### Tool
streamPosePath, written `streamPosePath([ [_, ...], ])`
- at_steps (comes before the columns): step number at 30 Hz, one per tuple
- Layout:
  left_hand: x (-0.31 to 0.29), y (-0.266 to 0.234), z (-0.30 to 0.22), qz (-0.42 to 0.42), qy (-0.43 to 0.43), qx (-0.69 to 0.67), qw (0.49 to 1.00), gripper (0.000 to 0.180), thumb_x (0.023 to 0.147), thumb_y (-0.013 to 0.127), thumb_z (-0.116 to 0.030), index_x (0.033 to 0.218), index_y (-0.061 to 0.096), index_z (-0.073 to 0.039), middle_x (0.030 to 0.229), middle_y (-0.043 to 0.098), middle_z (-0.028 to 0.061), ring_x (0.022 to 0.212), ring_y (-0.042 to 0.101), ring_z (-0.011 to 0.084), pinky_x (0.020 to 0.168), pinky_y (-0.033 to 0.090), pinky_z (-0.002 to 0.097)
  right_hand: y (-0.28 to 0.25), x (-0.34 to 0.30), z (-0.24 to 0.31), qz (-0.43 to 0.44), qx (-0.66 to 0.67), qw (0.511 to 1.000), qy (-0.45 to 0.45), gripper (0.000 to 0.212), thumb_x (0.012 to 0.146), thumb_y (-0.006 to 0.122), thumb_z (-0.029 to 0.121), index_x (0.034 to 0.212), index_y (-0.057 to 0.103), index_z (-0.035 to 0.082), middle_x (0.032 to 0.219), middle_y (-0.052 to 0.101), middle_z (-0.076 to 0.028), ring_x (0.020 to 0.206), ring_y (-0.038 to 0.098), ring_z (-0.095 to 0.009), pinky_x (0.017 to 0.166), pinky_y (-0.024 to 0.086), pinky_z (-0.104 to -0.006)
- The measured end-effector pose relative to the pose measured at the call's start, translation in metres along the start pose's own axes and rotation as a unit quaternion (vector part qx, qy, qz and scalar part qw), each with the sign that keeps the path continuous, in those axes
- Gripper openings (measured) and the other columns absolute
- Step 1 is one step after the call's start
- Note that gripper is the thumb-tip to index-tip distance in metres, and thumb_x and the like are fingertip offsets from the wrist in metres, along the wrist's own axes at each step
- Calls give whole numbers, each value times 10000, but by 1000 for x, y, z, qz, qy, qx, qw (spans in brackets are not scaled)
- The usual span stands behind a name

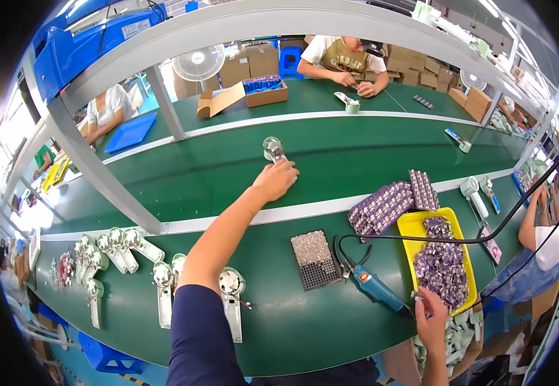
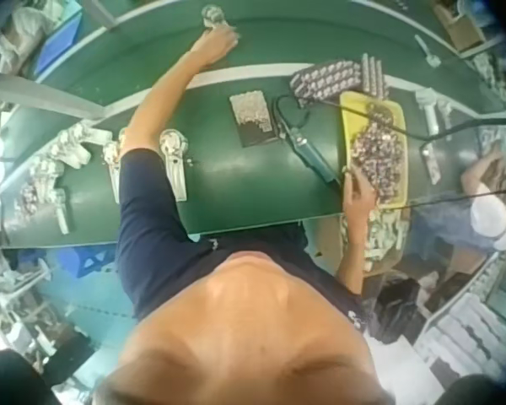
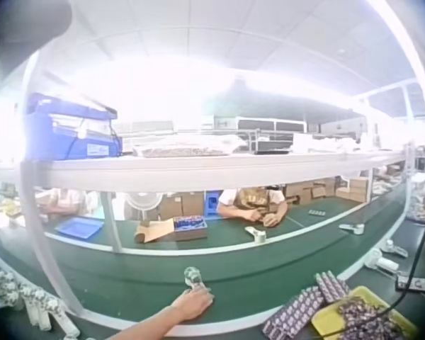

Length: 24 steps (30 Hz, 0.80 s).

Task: Assembling handheld electronic fans by installing the internal PCB and motor components using an electric screwdriver.

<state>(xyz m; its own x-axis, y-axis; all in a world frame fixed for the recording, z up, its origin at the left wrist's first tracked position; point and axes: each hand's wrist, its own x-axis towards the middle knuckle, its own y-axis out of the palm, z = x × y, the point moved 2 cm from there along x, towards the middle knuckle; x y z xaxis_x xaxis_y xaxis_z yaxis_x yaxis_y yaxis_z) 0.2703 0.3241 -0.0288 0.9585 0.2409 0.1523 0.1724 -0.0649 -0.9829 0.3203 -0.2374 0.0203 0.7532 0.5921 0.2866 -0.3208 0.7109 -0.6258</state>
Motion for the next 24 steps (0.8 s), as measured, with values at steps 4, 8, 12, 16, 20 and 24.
streamPosePath([
  [4, -17, -28, -9, -122, -46, -33, 991, 544, 970, 670, -195, 1494, 530, -166, 1531, 514, 139, 1442, 456, 363, 1198, 374, 513, 26, -17, 4, 38, 295, 946, 132, 248, 1031, 563, 42, 1249, 653, -33, 994, 711, -138, 757, 625, -140, 695, 544, -288],
  [8, -95, -101, -47, -131, 12, -255, 958, 487, 942, 673, -106, 1420, 592, -62, 1407, 630, 175, 1318, 583, 354, 1140, 445, 436, 77, -12, 33, 165, 441, 864, 181, 300, 1001, 609, 37, 1288, 598, -47, 1065, 706, -181, 790, 654, -190, 704, 559, -330],
  [12, -234, -166, -71, -57, -16, -210, 976, 500, 827, 605, 97, 1295, 690, -57, 1228, 665, 140, 1233, 602, 320, 1097, 450, 433, 125, 1, 76, 290, 553, 748, 225, 358, 967, 650, -21, 1315, 573, -43, 1126, 706, -205, 930, 696, -214, 821, 573, -351],
  [16, -305, -138, -108, 26, -141, -276, 950, 563, 778, 730, 42, 1323, 698, -97, 1050, 577, 100, 1057, 547, 290, 977, 454, 405, 173, 11, 99, 335, 500, 766, 224, 395, 967, 660, -17, 1350, 565, -41, 1171, 707, -197, 1002, 696, -204, 840, 575, -333],
  [20, -307, -98, -145, -86, -108, -168, 976, 350, 799, 814, -64, 1143, 753, -76, 835, 573, 57, 800, 574, 269, 743, 489, 402, 189, 16, 122, 405, 478, 763, 159, 435, 971, 675, -24, 1388, 551, -31, 1245, 697, -175, 1090, 690, -188, 919, 583, -329],
  [24, -309, -72, -155, -151, -121, -245, 950, 183, 846, 760, 16, 1021, 767, -35, 789, 597, 67, 693, 604, 225, 640, 487, 356, 184, 18, 134, 410, 471, 764, 159, 454, 952, 698, -57, 1379, 546, -28, 1263, 688, -160, 1132, 683, -187, 972, 579, -329],
])
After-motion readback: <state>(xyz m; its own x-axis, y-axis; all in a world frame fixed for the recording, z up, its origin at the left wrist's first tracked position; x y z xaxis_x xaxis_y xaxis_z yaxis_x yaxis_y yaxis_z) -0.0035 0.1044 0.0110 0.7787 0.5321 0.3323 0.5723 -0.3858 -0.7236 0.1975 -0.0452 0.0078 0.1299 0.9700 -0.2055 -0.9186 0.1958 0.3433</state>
